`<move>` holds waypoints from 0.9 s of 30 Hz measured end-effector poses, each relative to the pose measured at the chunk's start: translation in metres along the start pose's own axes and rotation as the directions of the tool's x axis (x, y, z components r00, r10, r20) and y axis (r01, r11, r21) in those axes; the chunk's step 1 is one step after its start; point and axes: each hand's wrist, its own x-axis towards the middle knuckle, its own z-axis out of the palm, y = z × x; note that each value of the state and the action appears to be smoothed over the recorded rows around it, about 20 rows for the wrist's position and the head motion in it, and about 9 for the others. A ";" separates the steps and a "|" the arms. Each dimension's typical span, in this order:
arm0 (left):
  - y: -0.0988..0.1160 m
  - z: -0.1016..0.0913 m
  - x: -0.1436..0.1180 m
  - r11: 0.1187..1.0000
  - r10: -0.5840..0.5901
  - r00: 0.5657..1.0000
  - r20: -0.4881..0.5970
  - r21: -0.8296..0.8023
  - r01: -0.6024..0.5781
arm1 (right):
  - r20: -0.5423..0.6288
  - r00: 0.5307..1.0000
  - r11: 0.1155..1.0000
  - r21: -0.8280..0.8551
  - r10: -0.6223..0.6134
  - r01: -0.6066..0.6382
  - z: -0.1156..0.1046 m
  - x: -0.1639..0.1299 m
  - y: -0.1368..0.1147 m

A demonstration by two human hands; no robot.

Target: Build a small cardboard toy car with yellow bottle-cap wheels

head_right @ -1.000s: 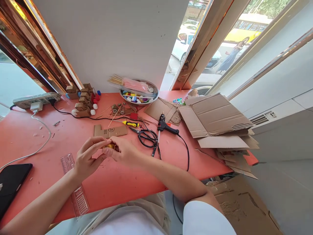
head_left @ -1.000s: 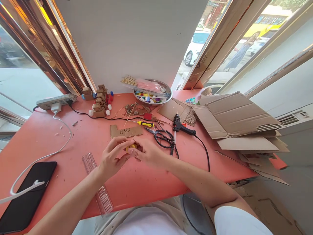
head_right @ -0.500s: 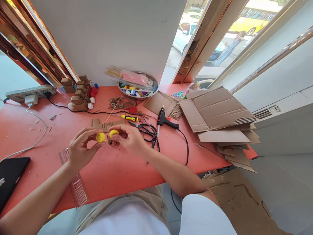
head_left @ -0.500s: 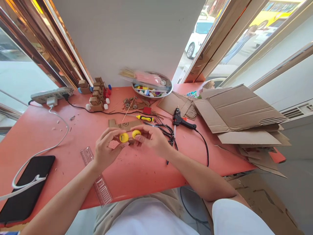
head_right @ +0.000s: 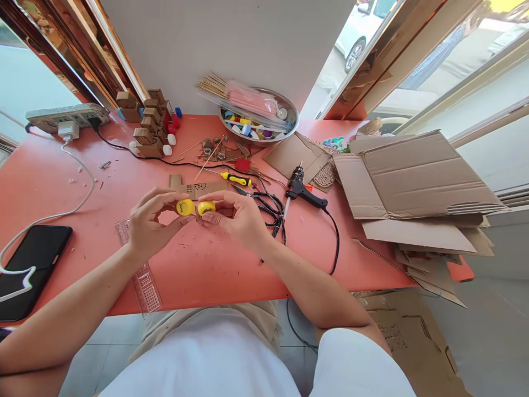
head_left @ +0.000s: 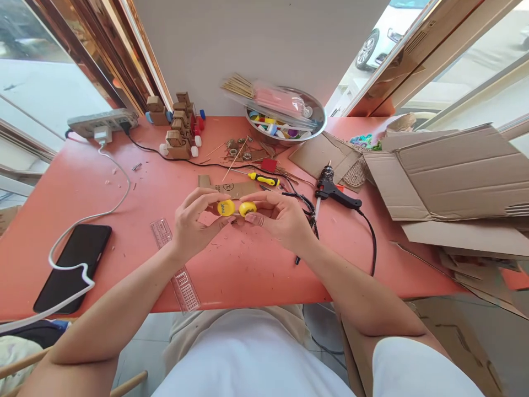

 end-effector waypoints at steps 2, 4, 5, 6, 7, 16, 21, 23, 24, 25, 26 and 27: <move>0.001 0.000 0.000 1.000 0.024 1.000 -0.019 -0.009 -0.024 | 0.012 1.000 1.000 0.010 0.006 -0.007 0.000 -0.002 0.000; 0.002 0.000 0.000 1.000 0.030 0.999 -0.029 -0.005 -0.030 | 0.015 1.000 1.000 0.016 0.016 -0.016 0.001 -0.003 -0.001; 0.003 0.000 0.000 1.000 0.024 0.999 -0.028 0.001 -0.024 | 0.015 1.000 1.000 0.016 0.021 -0.021 0.001 -0.004 -0.001; 0.003 0.000 0.000 1.000 0.018 1.000 -0.025 0.007 -0.018 | 0.017 1.000 1.000 0.015 0.025 -0.025 0.001 -0.004 -0.002; 0.003 0.000 0.000 1.000 0.015 1.000 -0.024 0.012 -0.015 | 0.017 0.999 0.999 0.014 0.029 -0.029 0.002 -0.004 -0.002; 0.003 0.000 0.000 1.000 -0.018 1.000 -0.023 0.024 0.019 | -0.001 1.000 1.000 0.008 0.004 -0.004 0.006 -0.007 -0.009; 0.008 -0.002 0.001 0.995 0.095 0.995 -0.036 -0.005 -0.096 | -0.002 1.000 1.000 0.020 -0.015 0.015 0.013 -0.008 -0.010; 0.013 -0.004 0.001 0.983 0.181 0.982 -0.057 0.001 -0.182 | 0.042 0.997 0.993 0.100 0.062 -0.066 0.017 -0.008 -0.010; 0.015 -0.005 0.000 0.975 0.223 0.973 -0.053 0.017 -0.223 | 0.087 0.989 0.982 0.139 0.117 -0.128 0.018 -0.009 -0.009; 0.017 -0.005 -0.001 0.967 0.253 0.967 -0.033 0.032 -0.252 | 0.144 0.975 0.968 0.162 0.171 -0.194 0.020 -0.009 -0.008; 0.018 -0.006 -0.002 0.961 0.273 0.962 -0.008 0.041 -0.273 | 0.206 0.955 0.955 0.162 0.216 -0.250 0.022 -0.010 -0.007; 0.020 -0.006 -0.003 0.958 0.282 0.959 0.017 0.041 -0.283 | 0.256 0.937 0.950 0.140 0.238 -0.280 0.023 -0.012 -0.006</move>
